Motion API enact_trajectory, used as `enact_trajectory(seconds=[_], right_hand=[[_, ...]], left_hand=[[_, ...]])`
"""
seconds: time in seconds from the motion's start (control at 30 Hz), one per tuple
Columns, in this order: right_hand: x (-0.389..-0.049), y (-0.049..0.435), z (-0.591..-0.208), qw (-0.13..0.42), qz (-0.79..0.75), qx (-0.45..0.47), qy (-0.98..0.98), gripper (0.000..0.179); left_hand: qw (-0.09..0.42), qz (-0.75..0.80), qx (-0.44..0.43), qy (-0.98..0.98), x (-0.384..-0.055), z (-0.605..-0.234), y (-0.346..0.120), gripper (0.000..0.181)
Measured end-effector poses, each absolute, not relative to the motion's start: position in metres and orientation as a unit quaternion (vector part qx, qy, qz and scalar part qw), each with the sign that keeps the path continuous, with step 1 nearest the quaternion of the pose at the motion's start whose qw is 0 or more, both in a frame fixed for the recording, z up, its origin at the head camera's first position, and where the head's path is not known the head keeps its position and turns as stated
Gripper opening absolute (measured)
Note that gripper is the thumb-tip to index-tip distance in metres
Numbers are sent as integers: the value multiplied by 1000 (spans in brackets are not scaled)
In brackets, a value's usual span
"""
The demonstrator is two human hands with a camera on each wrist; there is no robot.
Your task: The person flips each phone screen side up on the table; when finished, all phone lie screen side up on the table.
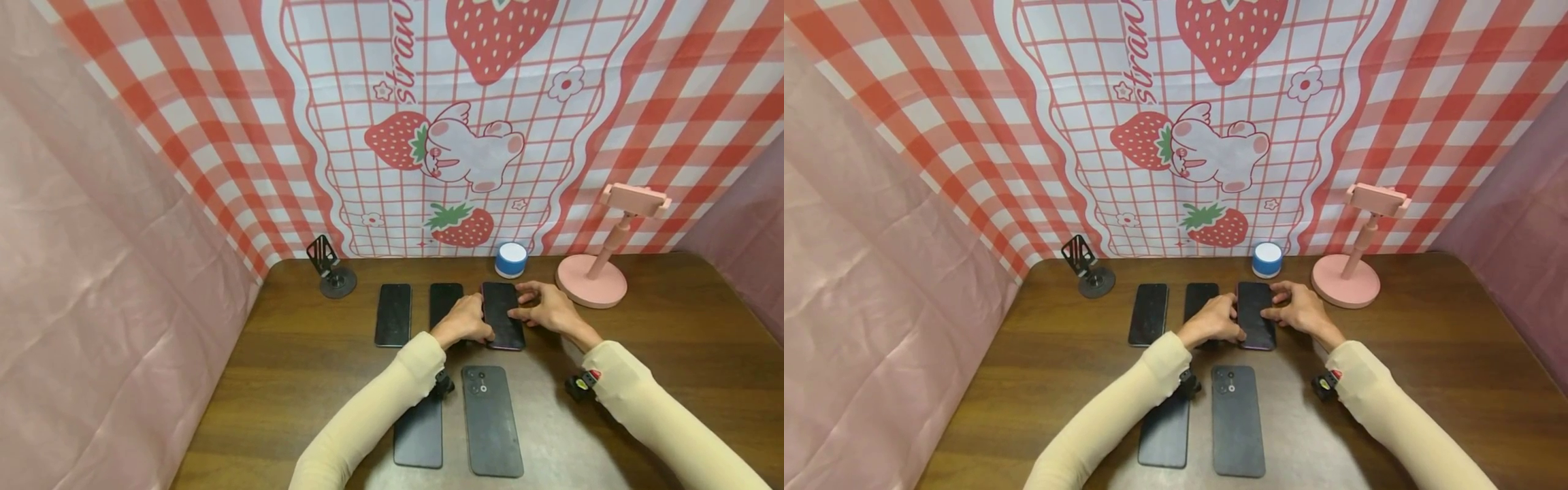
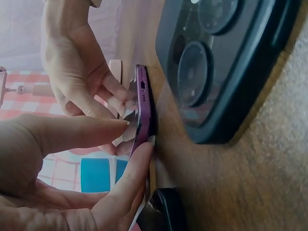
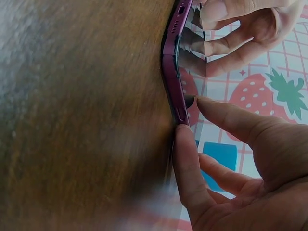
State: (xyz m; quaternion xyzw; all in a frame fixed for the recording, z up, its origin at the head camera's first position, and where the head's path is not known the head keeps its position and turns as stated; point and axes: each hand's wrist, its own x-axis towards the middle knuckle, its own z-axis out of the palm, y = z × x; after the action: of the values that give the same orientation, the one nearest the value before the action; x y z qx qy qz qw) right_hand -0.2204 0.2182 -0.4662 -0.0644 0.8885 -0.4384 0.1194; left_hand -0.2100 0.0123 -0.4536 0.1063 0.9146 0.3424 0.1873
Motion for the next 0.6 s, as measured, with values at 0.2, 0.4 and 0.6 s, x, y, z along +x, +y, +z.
enact_trajectory(seconds=[0.2,0.4,0.6], right_hand=[[-220,220,-466,119,-442,-67,886,69],[-221,221,-466,119,-441,-68,887,69],[-220,222,-466,123,-444,-70,885,69]], left_hand=[[207,361,91,905,-207,-448,13,59],[215,363,88,902,-210,-448,14,69],[219,373,92,897,-211,-449,13,65]])
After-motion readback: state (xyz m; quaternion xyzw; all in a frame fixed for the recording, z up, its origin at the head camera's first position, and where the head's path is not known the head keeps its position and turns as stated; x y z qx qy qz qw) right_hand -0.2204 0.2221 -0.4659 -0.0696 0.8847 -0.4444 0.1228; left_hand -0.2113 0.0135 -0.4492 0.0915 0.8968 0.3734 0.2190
